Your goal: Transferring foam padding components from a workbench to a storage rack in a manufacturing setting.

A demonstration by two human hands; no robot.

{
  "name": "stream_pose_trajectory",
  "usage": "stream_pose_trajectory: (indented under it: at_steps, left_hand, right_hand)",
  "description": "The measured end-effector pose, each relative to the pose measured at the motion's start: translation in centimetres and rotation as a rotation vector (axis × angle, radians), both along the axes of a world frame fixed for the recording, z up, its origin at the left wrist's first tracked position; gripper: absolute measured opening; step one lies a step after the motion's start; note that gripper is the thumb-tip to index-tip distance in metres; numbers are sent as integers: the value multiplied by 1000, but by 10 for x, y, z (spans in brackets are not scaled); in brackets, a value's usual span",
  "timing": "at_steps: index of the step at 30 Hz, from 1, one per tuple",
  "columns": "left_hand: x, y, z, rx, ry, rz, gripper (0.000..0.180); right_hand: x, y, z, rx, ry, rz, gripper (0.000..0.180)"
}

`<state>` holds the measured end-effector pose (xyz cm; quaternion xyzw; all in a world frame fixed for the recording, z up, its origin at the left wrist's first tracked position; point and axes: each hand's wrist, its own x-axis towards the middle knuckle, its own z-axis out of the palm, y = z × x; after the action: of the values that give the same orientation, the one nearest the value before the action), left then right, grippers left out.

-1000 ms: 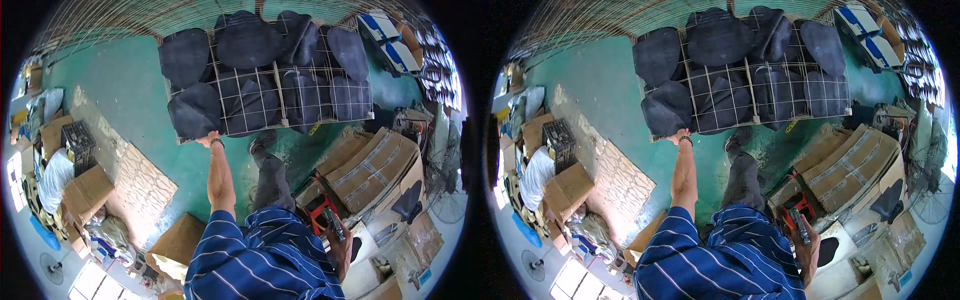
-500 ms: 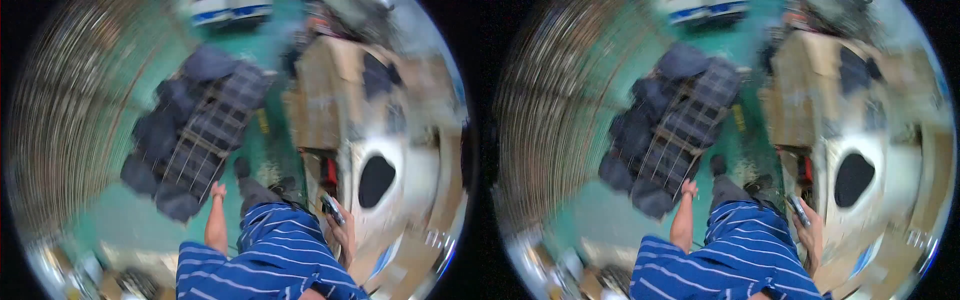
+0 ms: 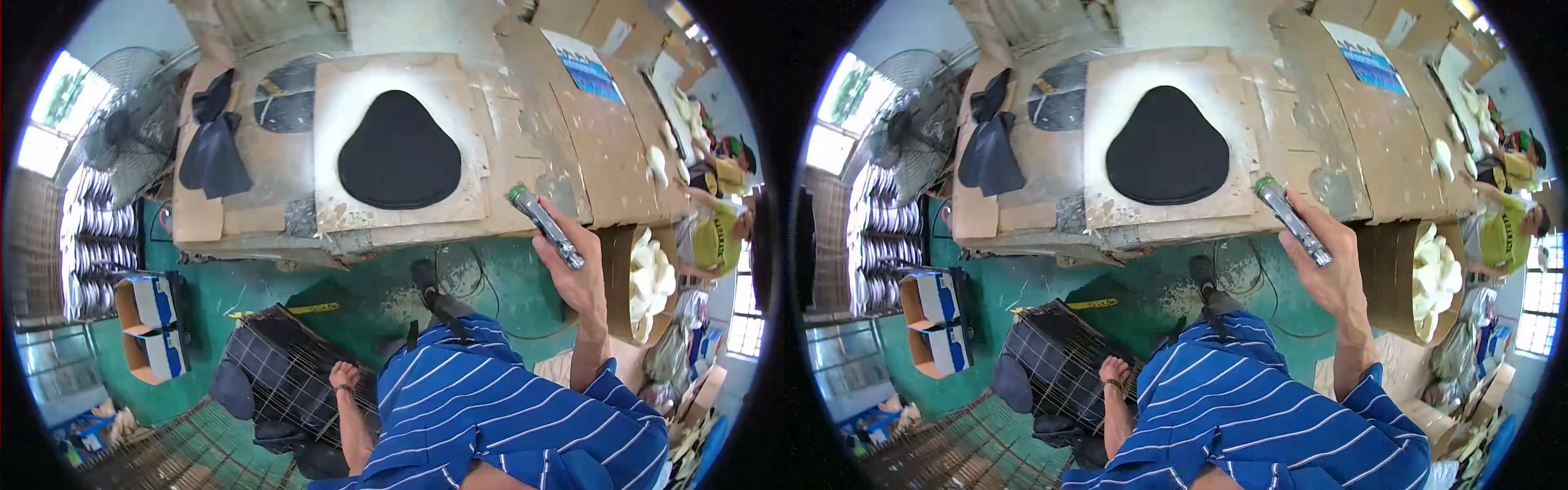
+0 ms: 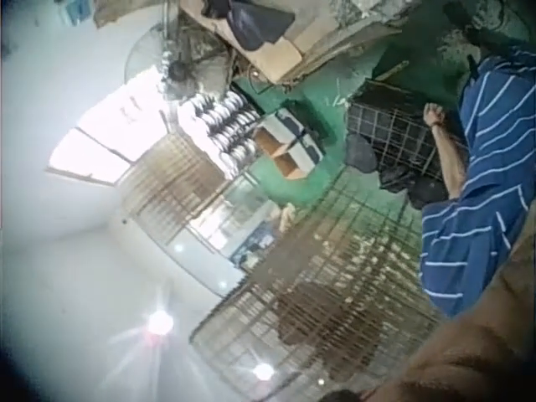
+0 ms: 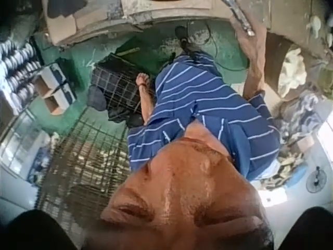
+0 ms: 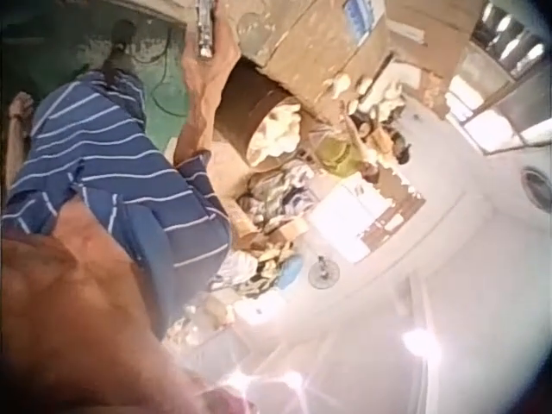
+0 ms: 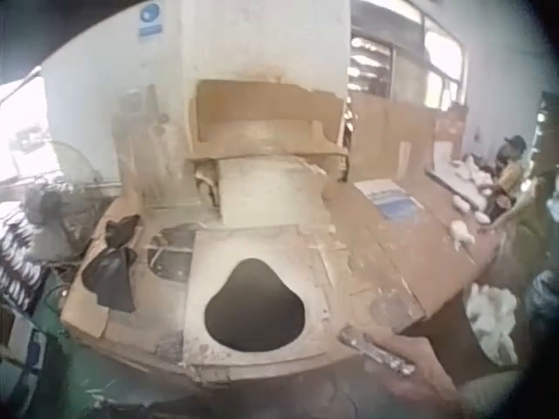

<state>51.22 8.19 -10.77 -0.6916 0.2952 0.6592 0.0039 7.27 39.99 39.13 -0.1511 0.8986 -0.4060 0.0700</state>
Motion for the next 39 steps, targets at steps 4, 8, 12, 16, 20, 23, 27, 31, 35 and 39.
stream_pose_trajectory:
  at_steps: [4, 8, 12, 16, 20, 23, 27, 31, 35, 39]
  left_hand:
    - [-64, -20, 15, -155, 15, -57, 38]
    - [-106, -23, 22, -126, -24, -207, 40]
    - [-124, -27, 22, -88, -101, -413, 38]
    - [-131, -54, 27, -36, -135, -491, 35]
    - [-120, -100, 13, -24, -120, -510, 34]
    - [-131, -128, 8, -3, -123, -462, 33]
    - [-153, -143, 4, -27, -107, -499, 34]
    - [-170, -146, 0, -35, -35, -497, 36]
    - [-182, -134, 0, -41, -32, -547, 38]
    - [-181, -119, 5, -11, -31, -589, 40]
  right_hand:
    - [-20, 17, -15, -19, -42, 186, 57]
    - [-26, 9, -25, 45, -129, 245, 62]
    - [-47, -8, -27, -70, 64, 90, 63]
    - [-40, -22, -15, -86, 70, -1, 52]
    - [-4, -25, -14, 3, -76, 99, 61]
    - [13, -24, -9, 83, -93, 137, 66]
    - [15, -29, 2, 24, -21, -53, 62]
    - [25, -20, 1, 49, -28, -85, 60]
    - [32, -47, -9, -26, -130, 117, 63]
    - [18, -76, -19, -137, -41, 90, 63]
